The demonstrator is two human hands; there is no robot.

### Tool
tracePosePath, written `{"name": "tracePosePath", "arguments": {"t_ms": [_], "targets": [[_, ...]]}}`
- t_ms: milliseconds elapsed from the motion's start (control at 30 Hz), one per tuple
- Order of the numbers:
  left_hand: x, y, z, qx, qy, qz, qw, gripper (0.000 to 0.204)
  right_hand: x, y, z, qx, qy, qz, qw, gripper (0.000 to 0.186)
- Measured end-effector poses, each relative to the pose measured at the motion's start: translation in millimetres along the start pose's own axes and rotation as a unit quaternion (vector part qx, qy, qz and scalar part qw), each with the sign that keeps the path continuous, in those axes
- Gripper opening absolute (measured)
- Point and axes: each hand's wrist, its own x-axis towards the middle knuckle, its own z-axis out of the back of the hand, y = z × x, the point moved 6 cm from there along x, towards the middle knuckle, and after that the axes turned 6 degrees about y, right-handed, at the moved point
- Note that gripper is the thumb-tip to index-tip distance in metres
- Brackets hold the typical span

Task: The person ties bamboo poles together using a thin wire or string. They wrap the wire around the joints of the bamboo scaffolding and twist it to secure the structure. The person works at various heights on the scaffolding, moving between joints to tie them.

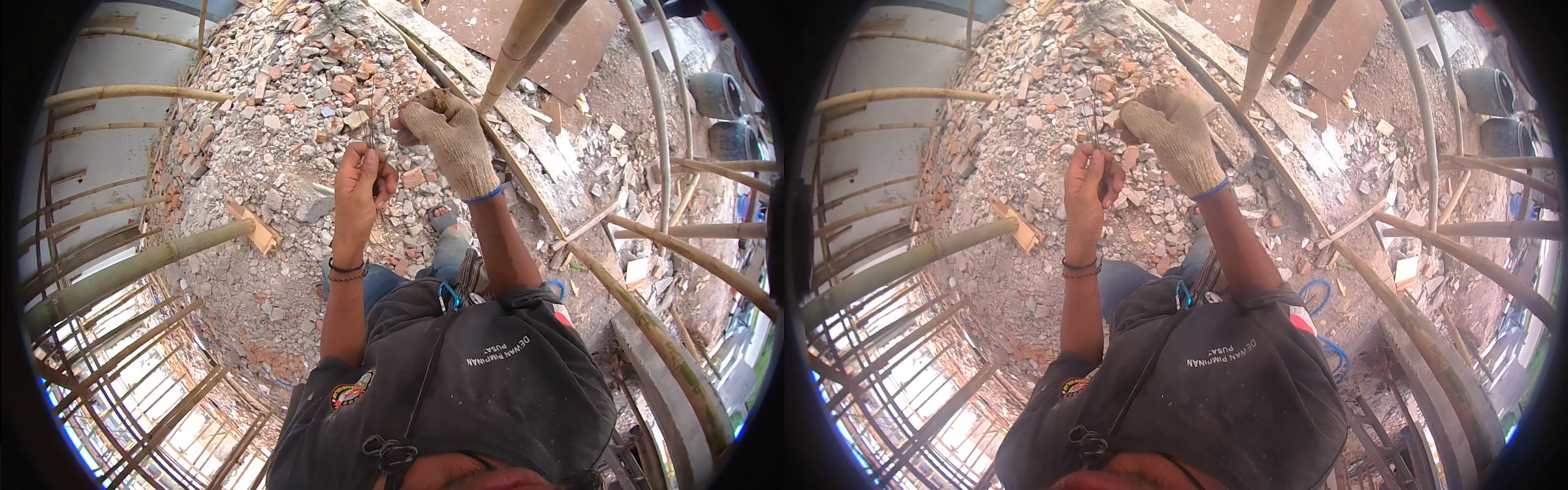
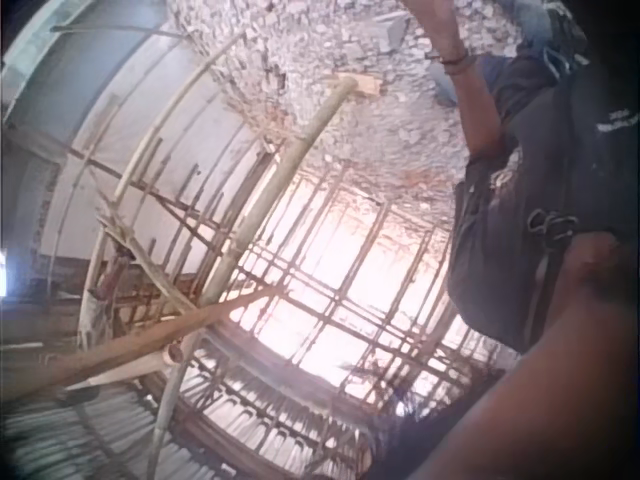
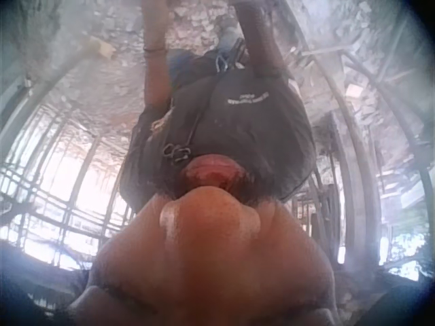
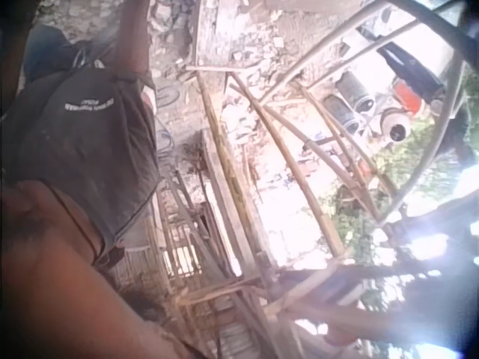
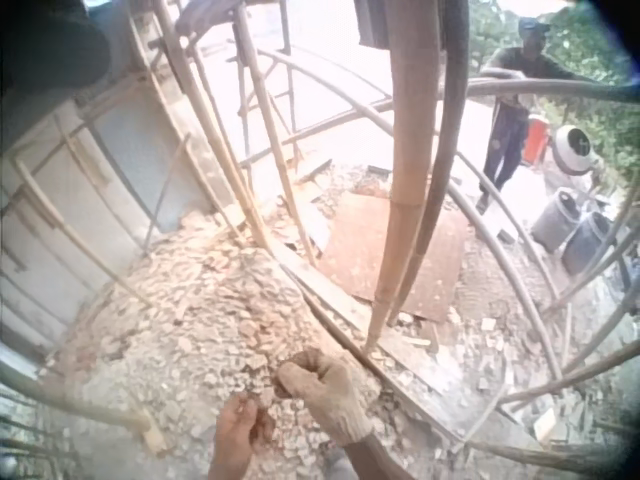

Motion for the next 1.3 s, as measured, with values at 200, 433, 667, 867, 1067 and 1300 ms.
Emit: {"name": "tracePosePath", "arguments": {"t_ms": [200, 433, 667, 867, 1067, 1300], "targets": [[5, -1, 4, 0.023, -0.042, -0.020, 0.999, 0.020, -10, -22, -27, -0.092, 0.036, -0.018, 0.995, 0.031], [-3, 0, 4, 0.165, -0.057, -0.023, 0.984, 0.022, -10, -1, -14, -0.083, -0.023, 0.010, 0.996, 0.028], [-7, 5, -8, 0.189, -0.039, -0.011, 0.981, 0.021, -7, 6, 6, -0.119, -0.042, 0.017, 0.992, 0.024], [-2, 9, -15, 0.178, -0.014, -0.022, 0.984, 0.022, -20, -13, 9, -0.098, -0.060, -0.014, 0.993, 0.021], [0, 13, -17, 0.170, -0.009, -0.018, 0.985, 0.022, -31, -18, 1, -0.037, -0.062, 0.004, 0.997, 0.019], [-5, 18, -15, 0.210, -0.031, -0.031, 0.977, 0.020, -23, -16, 7, 0.000, -0.070, 0.026, 0.997, 0.025]]}}
